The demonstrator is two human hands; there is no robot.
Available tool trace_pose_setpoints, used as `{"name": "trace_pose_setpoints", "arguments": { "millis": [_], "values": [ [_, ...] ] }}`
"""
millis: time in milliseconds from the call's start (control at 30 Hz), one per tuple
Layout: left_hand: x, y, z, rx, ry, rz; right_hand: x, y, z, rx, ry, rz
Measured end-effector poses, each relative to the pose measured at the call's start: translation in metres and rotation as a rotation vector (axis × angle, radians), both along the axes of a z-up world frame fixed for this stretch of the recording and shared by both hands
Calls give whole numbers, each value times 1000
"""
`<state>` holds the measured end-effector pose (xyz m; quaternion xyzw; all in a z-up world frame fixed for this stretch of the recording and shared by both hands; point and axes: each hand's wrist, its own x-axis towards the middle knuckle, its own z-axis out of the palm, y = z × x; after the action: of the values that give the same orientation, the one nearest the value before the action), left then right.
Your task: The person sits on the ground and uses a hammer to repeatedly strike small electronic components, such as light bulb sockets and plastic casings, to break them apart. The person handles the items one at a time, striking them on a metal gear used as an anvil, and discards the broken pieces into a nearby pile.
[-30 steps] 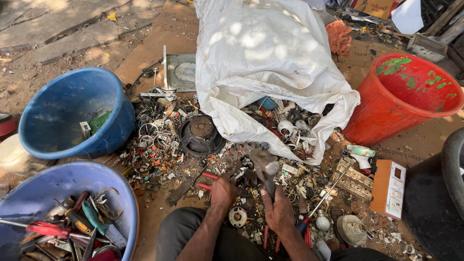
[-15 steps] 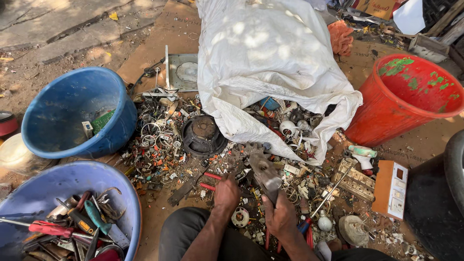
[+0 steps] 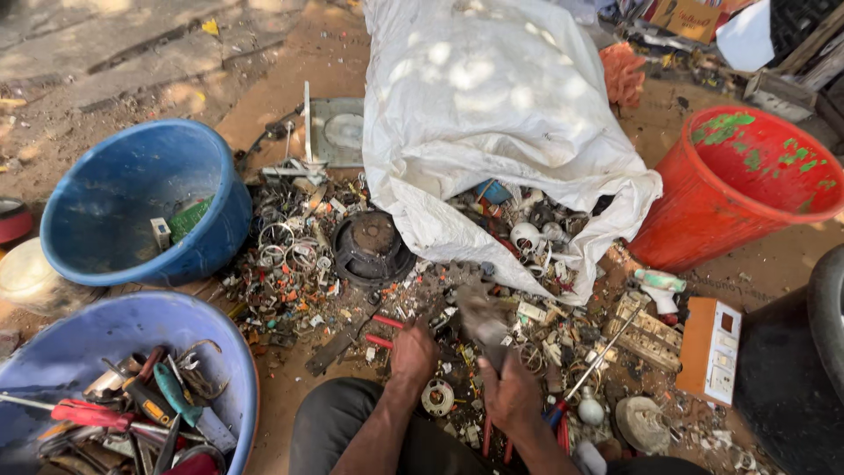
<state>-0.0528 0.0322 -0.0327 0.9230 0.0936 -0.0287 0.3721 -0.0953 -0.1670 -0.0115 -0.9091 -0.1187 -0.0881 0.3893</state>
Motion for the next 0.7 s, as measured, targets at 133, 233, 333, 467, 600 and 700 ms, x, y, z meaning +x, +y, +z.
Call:
{"name": "trace_pose_setpoints", "arguments": {
  "millis": [133, 233, 333, 467, 600, 700],
  "values": [
    [-8, 1, 5, -43, -30, 29, 10, -4, -3, -256, 531, -171],
    [-9, 5, 7, -76, 93, 64, 5, -9, 1, -156, 486, -224],
    [6, 6, 9, -115, 183, 72, 1, -10, 0, -78, 211, -194],
    [6, 7, 11, -147, 284, 105, -3, 0, -16, -49, 158, -121],
    [3, 6, 15, -209, 170, 132, 10, -2, -28, -395, 104, -73],
    [-5, 12, 7, -419, 288, 227, 2, -8, -26, -347, -9, -145]
  ]
}}
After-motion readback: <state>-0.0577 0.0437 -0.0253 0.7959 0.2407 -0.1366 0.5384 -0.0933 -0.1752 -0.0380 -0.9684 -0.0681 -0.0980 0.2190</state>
